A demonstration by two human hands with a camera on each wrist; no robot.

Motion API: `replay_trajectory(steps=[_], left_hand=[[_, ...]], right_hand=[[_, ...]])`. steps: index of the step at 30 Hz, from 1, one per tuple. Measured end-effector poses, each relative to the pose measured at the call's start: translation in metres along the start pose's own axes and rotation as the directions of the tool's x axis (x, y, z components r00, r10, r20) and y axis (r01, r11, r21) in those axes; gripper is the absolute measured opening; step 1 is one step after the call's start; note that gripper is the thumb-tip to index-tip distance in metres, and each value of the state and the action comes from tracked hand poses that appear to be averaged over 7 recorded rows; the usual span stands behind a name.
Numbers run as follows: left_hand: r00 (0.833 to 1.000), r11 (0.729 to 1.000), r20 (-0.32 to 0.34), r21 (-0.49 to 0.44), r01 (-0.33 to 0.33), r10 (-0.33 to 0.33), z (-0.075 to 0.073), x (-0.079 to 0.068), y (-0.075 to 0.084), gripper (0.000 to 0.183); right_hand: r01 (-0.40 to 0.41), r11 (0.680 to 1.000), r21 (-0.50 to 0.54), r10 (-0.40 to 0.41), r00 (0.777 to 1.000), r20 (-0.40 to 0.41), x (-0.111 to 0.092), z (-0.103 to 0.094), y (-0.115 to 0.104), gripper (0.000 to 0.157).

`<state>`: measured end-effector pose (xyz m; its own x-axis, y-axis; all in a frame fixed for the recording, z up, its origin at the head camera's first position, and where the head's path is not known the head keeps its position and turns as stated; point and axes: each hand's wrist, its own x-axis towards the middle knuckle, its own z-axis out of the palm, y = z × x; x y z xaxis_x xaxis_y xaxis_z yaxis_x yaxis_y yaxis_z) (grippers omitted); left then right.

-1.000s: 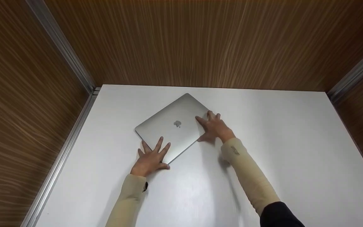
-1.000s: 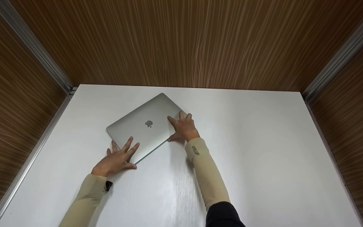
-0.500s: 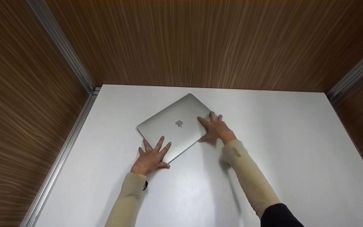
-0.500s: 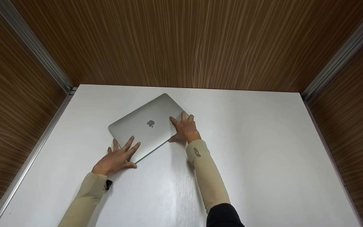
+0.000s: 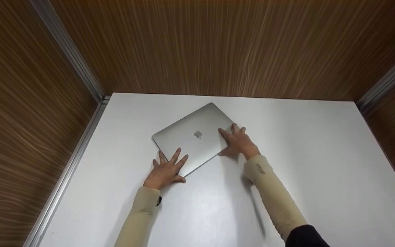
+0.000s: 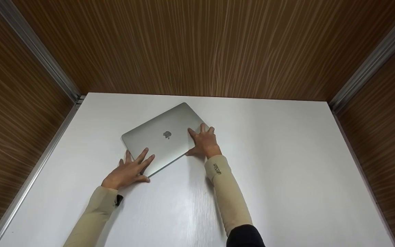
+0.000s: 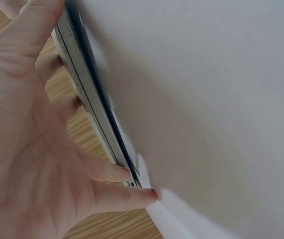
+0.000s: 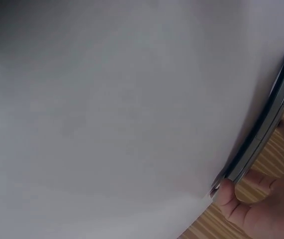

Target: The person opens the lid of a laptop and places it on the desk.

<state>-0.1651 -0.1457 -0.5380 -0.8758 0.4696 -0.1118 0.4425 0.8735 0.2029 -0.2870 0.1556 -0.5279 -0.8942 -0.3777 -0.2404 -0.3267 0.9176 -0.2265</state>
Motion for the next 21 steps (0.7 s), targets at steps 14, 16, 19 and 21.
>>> replay_trajectory(steps=[14,16,19,21], left_hand=[[0.998,0.997,-0.007,0.050,-0.060,0.060,-0.0038,0.0086,-0.0044,0.085],[0.998,0.996,-0.012,0.062,-0.067,0.068,-0.0038,0.0092,-0.0050,0.085],[0.997,0.994,-0.020,0.072,-0.078,0.079,-0.0035,0.0097,-0.0061,0.085],[0.996,0.994,-0.027,0.071,-0.085,0.087,-0.0035,0.0102,-0.0067,0.084]], right_hand=[[-0.040,0.999,0.020,0.041,0.999,-0.010,-0.0082,-0.0020,0.0026,0.103],[-0.045,0.999,0.025,0.046,0.999,-0.008,-0.0088,-0.0015,0.0032,0.103],[-0.052,0.998,0.026,0.053,0.999,-0.001,-0.0099,-0.0013,0.0039,0.103],[-0.056,0.998,0.030,0.056,0.998,-0.002,-0.0104,-0.0014,0.0043,0.103]])
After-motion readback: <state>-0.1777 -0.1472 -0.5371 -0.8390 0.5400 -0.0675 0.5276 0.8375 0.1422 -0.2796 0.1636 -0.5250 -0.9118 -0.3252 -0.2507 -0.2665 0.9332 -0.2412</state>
